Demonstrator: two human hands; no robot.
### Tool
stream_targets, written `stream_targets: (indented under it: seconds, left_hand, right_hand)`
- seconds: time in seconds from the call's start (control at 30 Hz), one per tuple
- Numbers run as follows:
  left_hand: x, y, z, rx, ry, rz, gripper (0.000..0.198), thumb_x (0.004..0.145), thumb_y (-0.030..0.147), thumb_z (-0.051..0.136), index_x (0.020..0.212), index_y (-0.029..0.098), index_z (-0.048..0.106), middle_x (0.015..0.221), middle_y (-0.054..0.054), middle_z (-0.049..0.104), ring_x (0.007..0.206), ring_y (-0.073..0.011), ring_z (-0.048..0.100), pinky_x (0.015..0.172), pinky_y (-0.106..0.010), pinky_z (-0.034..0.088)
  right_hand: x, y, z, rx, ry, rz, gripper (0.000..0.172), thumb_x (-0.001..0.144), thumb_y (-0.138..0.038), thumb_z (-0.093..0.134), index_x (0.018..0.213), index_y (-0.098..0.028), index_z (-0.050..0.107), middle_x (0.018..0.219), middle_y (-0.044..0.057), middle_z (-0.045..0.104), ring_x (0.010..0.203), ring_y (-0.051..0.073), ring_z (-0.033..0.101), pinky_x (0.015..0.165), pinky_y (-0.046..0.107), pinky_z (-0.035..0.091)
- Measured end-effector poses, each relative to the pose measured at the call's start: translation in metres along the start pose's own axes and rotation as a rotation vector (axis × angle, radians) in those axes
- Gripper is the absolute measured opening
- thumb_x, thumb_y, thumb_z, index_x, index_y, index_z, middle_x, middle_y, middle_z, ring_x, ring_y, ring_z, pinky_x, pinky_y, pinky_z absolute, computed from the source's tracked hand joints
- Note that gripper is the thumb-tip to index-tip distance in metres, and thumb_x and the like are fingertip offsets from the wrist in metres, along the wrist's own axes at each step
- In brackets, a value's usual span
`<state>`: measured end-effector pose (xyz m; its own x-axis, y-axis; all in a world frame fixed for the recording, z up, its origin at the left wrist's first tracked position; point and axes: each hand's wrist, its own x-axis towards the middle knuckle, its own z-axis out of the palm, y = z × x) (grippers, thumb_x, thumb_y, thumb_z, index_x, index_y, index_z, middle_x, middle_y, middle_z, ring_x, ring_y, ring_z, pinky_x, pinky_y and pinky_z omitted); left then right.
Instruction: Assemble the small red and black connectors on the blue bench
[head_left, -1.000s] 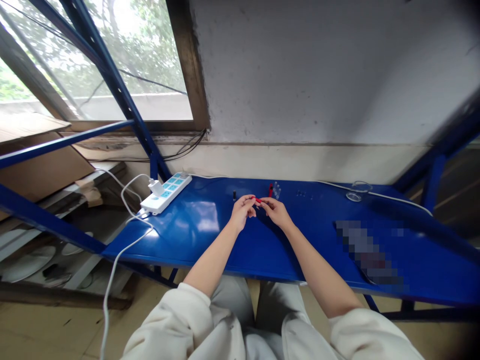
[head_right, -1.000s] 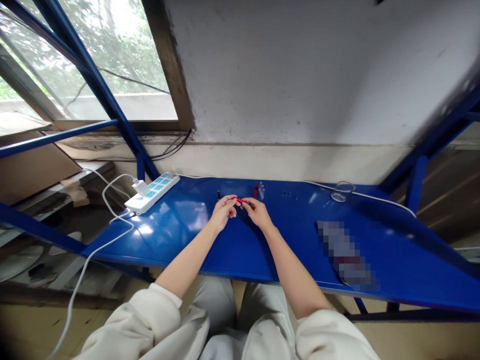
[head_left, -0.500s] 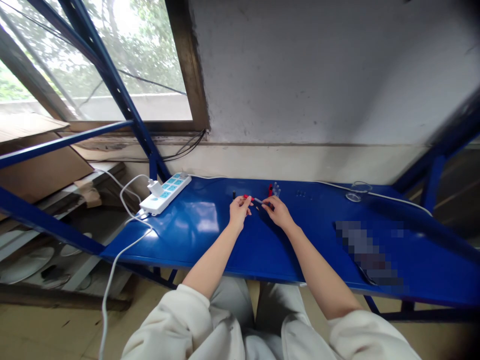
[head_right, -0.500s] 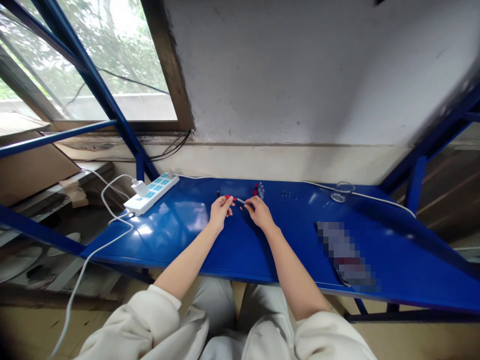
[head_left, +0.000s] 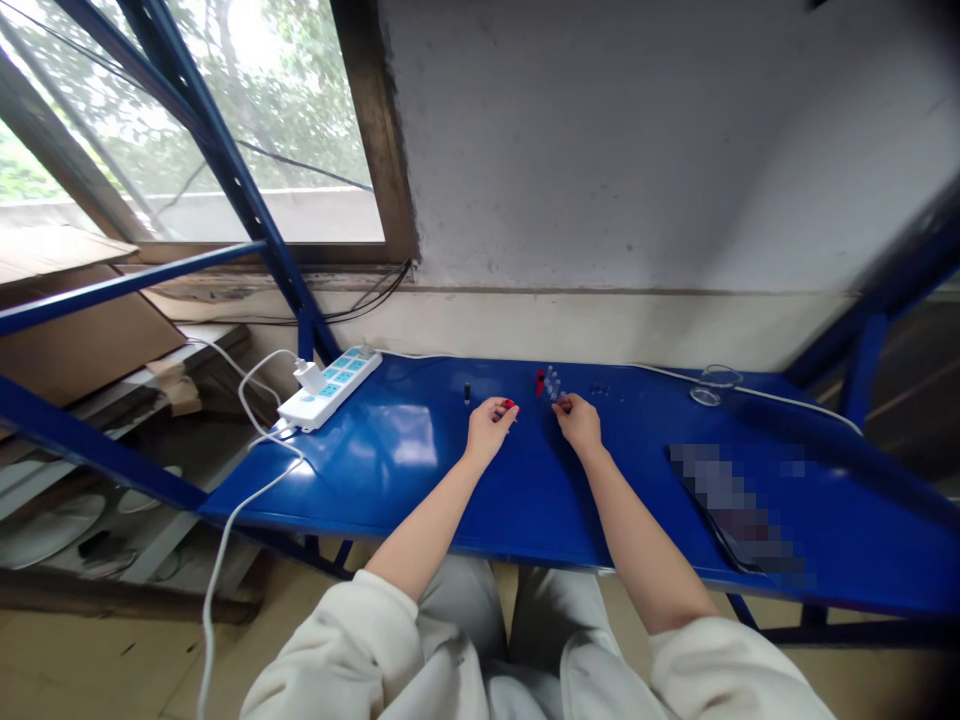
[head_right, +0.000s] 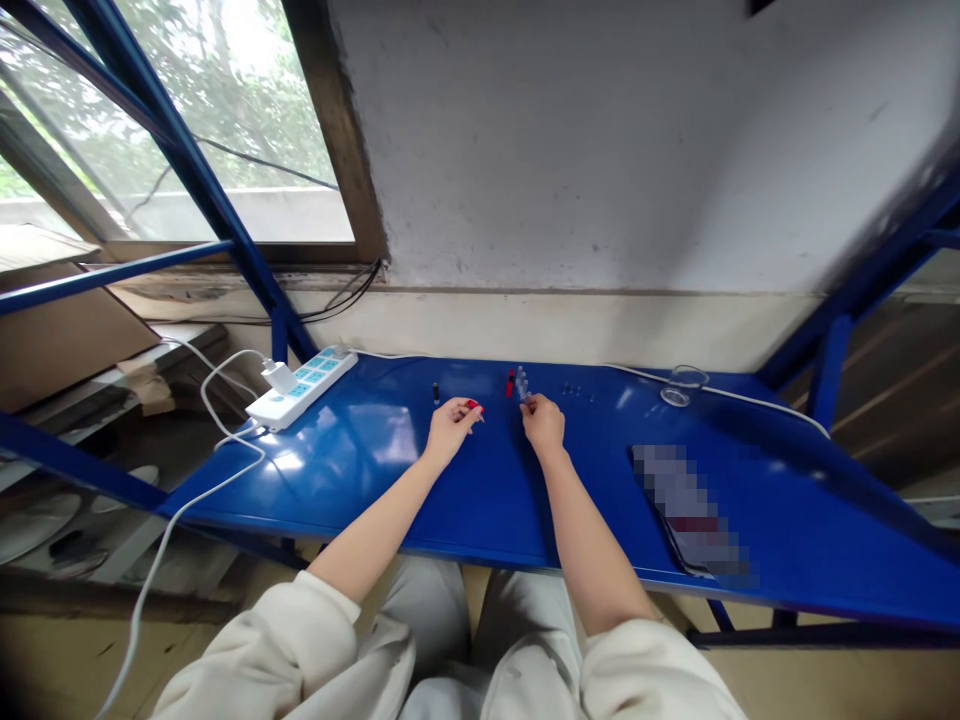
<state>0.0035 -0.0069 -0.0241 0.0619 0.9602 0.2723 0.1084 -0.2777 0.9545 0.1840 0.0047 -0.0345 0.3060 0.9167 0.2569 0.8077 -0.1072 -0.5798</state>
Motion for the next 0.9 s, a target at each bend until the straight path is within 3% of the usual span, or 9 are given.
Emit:
stream_targets:
  seconds: [0.23,0.5,0.9]
  left_hand:
    - [0.011,0.01,0.017,0.386,-0.115,0.186,0.012,0.068,0.027,0.06,0.073,0.017,0.065,0.07,-0.004,0.061,0.063,-0.0136,0.05,0.064,-0.027,0.041]
    - [0.048,-0.003,0.041,0.548,-0.068,0.145,0.01,0.069,0.027,0.061,0.067,0.018,0.064,0.067,-0.004,0.058,0.064,-0.0155,0.05,0.065,-0.027,0.04]
    - [0.048,-0.008,0.054,0.711,-0.04,0.104,0.01,0.068,0.026,0.063,0.062,0.017,0.062,0.069,-0.006,0.058,0.078,-0.0216,0.052,0.074,-0.033,0.036]
  right_hand:
    - [0.005,0.003,0.002,-0.074,0.033,-0.011,0.018,0.074,-0.031,0.05,0.08,-0.019,0.062,0.073,0.004,0.064,0.071,0.017,0.059,0.056,0.024,0.034]
    - [0.004,0.001,0.0,-0.101,-0.004,-0.029,0.02,0.074,-0.033,0.05,0.079,-0.02,0.064,0.073,0.004,0.065,0.069,0.016,0.059,0.056,0.024,0.035]
    - [0.002,0.0,0.0,-0.08,-0.009,-0.01,0.02,0.074,-0.034,0.052,0.08,-0.02,0.065,0.076,0.004,0.067,0.071,0.018,0.06,0.056,0.024,0.036]
